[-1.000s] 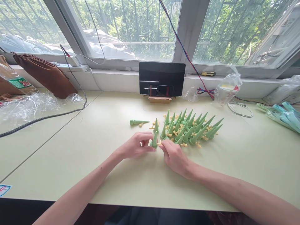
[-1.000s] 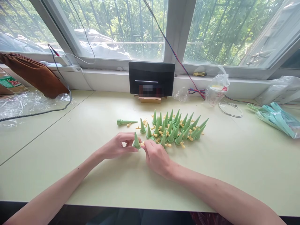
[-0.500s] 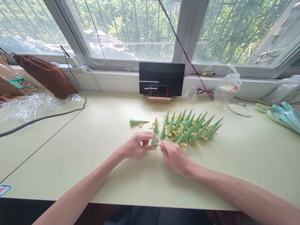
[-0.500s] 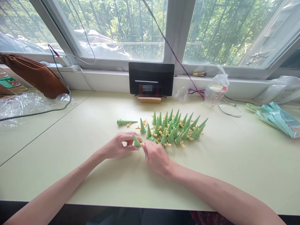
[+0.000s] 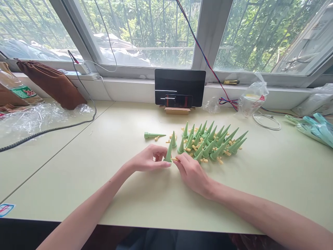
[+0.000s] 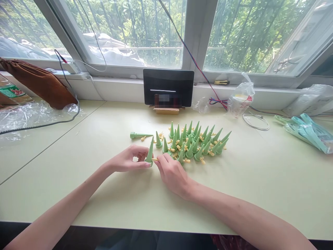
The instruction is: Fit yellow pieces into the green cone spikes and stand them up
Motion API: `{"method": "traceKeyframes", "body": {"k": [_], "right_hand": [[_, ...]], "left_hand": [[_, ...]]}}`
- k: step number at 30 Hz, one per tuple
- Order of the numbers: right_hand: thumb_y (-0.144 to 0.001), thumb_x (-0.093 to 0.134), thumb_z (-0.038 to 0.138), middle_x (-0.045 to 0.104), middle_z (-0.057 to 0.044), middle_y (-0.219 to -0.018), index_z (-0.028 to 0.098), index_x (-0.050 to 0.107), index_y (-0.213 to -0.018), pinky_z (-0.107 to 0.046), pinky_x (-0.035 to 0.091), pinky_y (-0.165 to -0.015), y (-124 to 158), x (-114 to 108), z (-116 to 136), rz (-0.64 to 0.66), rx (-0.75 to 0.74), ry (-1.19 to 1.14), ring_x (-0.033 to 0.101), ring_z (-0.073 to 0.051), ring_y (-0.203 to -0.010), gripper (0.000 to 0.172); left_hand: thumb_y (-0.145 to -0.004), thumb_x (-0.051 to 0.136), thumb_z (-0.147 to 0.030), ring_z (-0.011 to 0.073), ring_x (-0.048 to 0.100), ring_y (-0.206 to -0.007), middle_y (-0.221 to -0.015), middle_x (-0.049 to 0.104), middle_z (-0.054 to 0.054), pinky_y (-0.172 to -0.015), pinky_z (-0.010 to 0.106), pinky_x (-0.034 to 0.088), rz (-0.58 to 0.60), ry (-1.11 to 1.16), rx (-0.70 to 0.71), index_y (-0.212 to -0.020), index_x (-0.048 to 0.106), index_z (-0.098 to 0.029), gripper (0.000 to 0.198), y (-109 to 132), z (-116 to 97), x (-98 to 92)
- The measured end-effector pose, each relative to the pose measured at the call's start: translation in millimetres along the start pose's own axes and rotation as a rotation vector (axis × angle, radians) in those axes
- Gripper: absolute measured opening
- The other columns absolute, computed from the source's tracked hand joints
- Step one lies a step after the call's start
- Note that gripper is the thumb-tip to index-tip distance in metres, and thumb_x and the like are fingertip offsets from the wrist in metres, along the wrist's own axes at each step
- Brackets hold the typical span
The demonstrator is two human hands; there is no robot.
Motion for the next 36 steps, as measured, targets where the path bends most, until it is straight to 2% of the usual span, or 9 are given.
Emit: {"method": "traceKeyframes", "body": {"k": [14, 19, 24, 27, 30, 32, 36], "right_hand": [[-0.106, 0.031, 0.023, 0.051, -0.002, -0.075, 0.02, 0.046, -0.082, -0.026, 0.036, -0.056, 1, 0, 0, 0.016, -0.033, -0.031, 0.043, -0.014, -0.059, 0.028], [-0.107, 0.029, 0.024, 0.051, -0.001, -0.072, 0.021, 0.044, -0.081, -0.026, 0.035, -0.054, 1, 0, -4, 0.007, -0.015, -0.041, 0.042, -0.014, -0.058, 0.03], [-0.107, 0.026, 0.027, 0.045, 0.002, -0.065, 0.023, 0.038, -0.076, -0.026, 0.032, -0.051, 1, -2, -3, -0.02, -0.017, -0.022, 0.038, -0.013, -0.054, 0.033], [-0.108, 0.023, 0.028, 0.043, 0.003, -0.062, 0.024, 0.035, -0.075, -0.026, 0.03, -0.048, 1, -3, -2, -0.026, -0.022, -0.016, 0.035, -0.013, -0.05, 0.035], [-0.108, 0.023, 0.03, 0.042, 0.003, -0.062, 0.024, 0.033, -0.073, -0.026, 0.03, -0.048, 0, -3, -4, -0.025, -0.001, -0.028, 0.034, -0.012, -0.05, 0.037], [-0.108, 0.023, 0.031, 0.042, 0.003, -0.063, 0.023, 0.033, -0.073, -0.026, 0.031, -0.049, -1, -4, -5, -0.026, 0.026, -0.038, 0.036, -0.012, -0.052, 0.038], [-0.108, 0.026, 0.03, 0.051, 0.0, -0.071, 0.021, 0.044, -0.08, -0.027, 0.037, -0.055, -2, -3, -5, -0.004, 0.06, -0.072, 0.045, -0.014, -0.059, 0.034]], "left_hand": [[-0.086, 0.068, -0.038, 0.0094, 0.042, -0.059, -0.065, 0.047, -0.003, -0.055, 0.023, 0.037, -0.006, -0.041, 0.01, -0.075, 0.061, -0.014, 0.027, 0, 1, 3.8], [-0.085, 0.071, -0.033, 0.0096, 0.042, -0.057, -0.063, 0.048, -0.004, -0.056, 0.023, 0.038, -0.099, -0.133, 0.073, -0.08, 0.066, -0.016, 0.019, 2, -4, -0.9], [-0.089, 0.068, -0.032, 0.0099, 0.046, -0.059, -0.082, 0.064, 0.005, -0.056, 0.024, 0.041, -0.167, -0.174, 0.148, -0.08, 0.07, -0.017, 0.018, 3, -11, -1.3], [-0.09, 0.067, -0.031, 0.0115, 0.05, -0.064, -0.093, 0.069, 0.008, -0.056, 0.024, 0.042, -0.193, -0.169, 0.189, -0.083, 0.071, -0.017, 0.017, 4, -15, -1.2], [-0.09, 0.067, -0.03, 0.0108, 0.048, -0.061, -0.079, 0.065, 0.004, -0.057, 0.024, 0.043, -0.187, -0.17, 0.177, -0.091, 0.073, -0.018, 0.014, 3, -15, -0.6], [-0.089, 0.067, -0.029, 0.0095, 0.044, -0.056, -0.066, 0.056, -0.001, -0.057, 0.023, 0.043, -0.167, -0.167, 0.151, -0.096, 0.072, -0.018, 0.014, 3, -13, -0.2], [-0.088, 0.066, -0.029, 0.009, 0.039, -0.055, -0.058, 0.044, -0.005, -0.052, 0.021, 0.039, -0.109, -0.095, 0.108, -0.095, 0.071, -0.016, 0.016, 1, -9, -0.3]]}}
Point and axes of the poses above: each hand's wrist, its own y-axis away from the middle knuckle, its own x-axis out of the palm, z = x × y, the point moved 10 cm from there along -y, towards the middle knuckle
